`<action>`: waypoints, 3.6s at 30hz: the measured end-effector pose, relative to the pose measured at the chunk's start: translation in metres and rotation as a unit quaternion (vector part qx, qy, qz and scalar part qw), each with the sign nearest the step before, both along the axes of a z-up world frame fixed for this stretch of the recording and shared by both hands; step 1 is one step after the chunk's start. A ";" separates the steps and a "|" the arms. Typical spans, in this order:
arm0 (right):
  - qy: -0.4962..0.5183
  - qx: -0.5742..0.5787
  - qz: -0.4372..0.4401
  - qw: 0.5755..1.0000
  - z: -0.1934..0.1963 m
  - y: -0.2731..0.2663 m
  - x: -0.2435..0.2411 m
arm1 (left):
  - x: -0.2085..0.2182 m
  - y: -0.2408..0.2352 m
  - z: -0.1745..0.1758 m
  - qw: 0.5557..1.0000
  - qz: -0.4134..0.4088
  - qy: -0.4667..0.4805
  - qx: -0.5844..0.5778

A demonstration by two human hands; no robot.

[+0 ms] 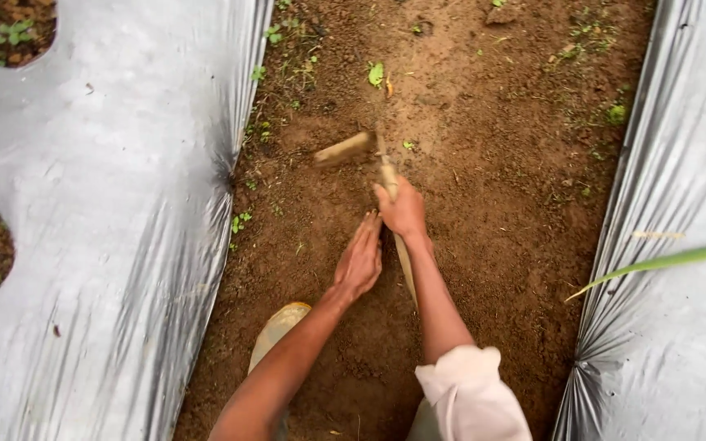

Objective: Loosening soil with a hand hoe and mounding it around plant bases in an agricultural field.

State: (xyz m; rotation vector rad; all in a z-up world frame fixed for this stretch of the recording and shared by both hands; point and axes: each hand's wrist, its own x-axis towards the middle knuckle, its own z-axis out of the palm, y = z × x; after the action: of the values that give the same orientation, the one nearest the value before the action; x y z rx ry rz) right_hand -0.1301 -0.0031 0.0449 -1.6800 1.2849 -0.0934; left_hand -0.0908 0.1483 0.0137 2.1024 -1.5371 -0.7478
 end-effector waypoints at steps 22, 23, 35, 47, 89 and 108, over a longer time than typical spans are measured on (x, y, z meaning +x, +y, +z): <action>0.072 0.011 0.291 0.954 0.030 0.059 0.003 | 0.065 0.087 0.109 0.904 0.245 -0.337 -0.093; 0.129 -0.006 0.334 0.934 0.036 0.043 -0.009 | 0.063 0.092 0.089 0.910 0.258 -0.317 -0.069; -0.047 0.021 0.108 0.993 -0.071 0.066 0.054 | 0.012 0.152 0.016 0.886 0.426 -0.121 -0.137; 0.090 0.033 0.113 0.989 -0.071 0.109 0.002 | 0.048 0.177 0.013 0.879 0.448 -0.073 -0.146; -0.003 0.085 0.024 0.996 -0.020 0.142 0.032 | 0.095 0.134 0.028 0.977 0.137 -0.151 -0.062; -0.033 0.080 0.094 0.992 -0.043 0.152 0.047 | 0.078 0.216 0.022 0.919 0.203 -0.317 -0.115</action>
State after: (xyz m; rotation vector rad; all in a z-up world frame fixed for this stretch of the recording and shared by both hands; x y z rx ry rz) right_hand -0.0829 0.1488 0.0018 -1.6371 1.0520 0.0656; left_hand -0.0124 0.3644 0.0353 2.4816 -1.2957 0.2837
